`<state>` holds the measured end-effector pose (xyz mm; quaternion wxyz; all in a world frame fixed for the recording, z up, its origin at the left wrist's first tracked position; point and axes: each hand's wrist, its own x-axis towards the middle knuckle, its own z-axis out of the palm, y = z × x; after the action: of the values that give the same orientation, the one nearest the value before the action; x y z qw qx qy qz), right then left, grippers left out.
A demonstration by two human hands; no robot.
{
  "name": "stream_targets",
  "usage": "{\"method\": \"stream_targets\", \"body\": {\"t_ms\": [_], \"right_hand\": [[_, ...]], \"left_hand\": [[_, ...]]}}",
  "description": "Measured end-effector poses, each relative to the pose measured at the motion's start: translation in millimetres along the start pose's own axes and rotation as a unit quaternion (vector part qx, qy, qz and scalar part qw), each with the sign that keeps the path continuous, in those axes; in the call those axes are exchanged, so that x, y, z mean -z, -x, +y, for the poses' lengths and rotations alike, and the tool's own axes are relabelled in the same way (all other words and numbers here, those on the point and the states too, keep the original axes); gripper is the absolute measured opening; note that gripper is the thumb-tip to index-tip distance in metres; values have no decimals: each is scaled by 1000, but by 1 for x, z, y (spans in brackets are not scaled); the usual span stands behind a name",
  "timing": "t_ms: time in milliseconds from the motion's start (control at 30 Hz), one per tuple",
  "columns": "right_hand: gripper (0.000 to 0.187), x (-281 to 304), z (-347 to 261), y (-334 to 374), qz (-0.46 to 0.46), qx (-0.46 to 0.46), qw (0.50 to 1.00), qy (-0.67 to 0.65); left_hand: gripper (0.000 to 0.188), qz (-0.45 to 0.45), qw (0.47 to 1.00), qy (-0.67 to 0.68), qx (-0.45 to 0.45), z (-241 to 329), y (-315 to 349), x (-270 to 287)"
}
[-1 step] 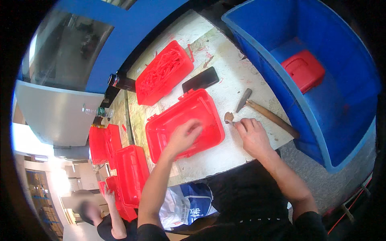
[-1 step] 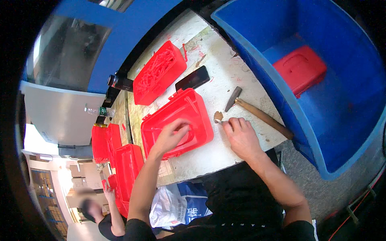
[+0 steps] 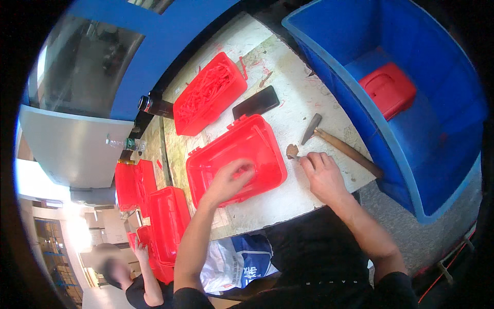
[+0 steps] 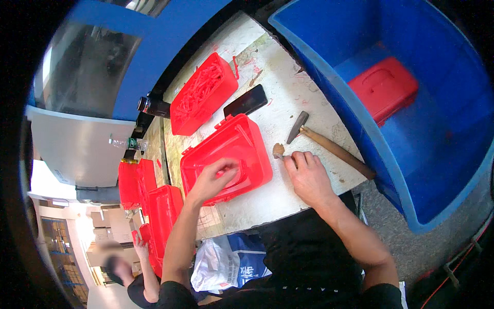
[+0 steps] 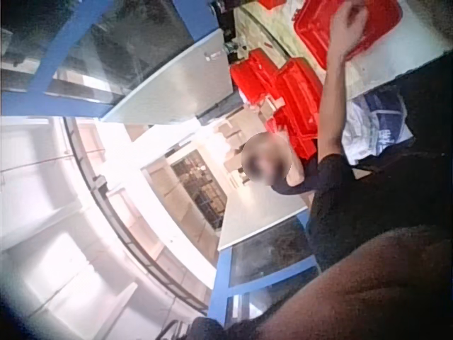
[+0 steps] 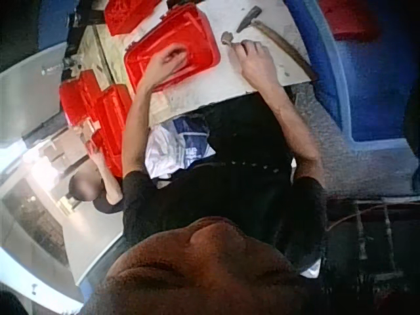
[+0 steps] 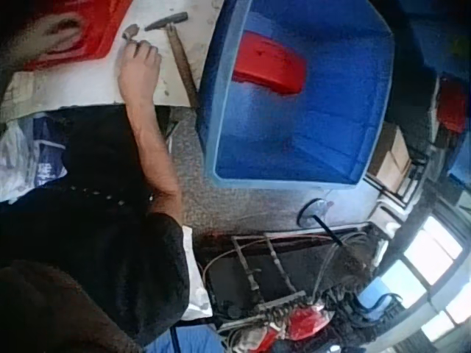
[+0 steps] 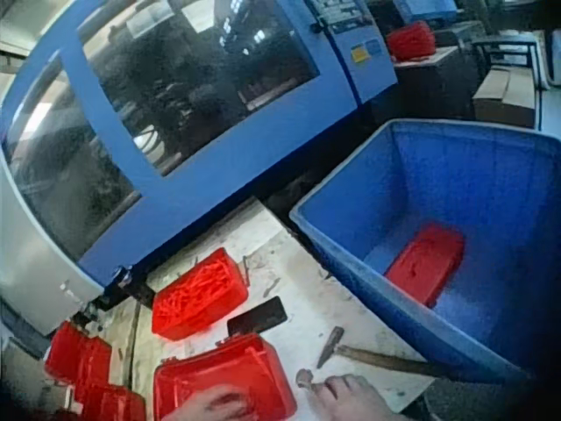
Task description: The person assembles red plastic containers by inserting small red plastic pieces into slots on the container edges. They use a hammer to tap the pieces into place and repeat the process for multiple containers.
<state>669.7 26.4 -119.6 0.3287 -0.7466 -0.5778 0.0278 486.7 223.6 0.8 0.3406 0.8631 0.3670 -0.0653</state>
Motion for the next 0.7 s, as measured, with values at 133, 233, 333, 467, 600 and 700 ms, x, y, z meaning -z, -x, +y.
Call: {"method": "stream_targets", "body": {"t_ms": [133, 233, 333, 467, 600, 700], "right_hand": [[29, 7, -2, -7, -36, -12, 999, -6], [27, 35, -1, -27, -10, -25, 999, -18], [26, 66, 14, -47, 22, -90, 995, 38], [29, 65, 13, -43, -22, -60, 996, 60], [28, 37, -16, -31, -105, -21, 993, 58], [27, 45, -21, -21, -147, -117, 982, 1]], "left_hand": [[36, -23, 985, -114, -129, -37, 42, 25], [36, 174, 972, -151, -48, -54, 32, 36], [38, 259, 937, -146, -183, -35, -14, 38], [48, 240, 897, -200, -314, 14, -93, 28], [41, 154, 927, -275, -204, 23, -104, 7], [26, 194, 919, -255, -229, 5, -70, -18]]}}
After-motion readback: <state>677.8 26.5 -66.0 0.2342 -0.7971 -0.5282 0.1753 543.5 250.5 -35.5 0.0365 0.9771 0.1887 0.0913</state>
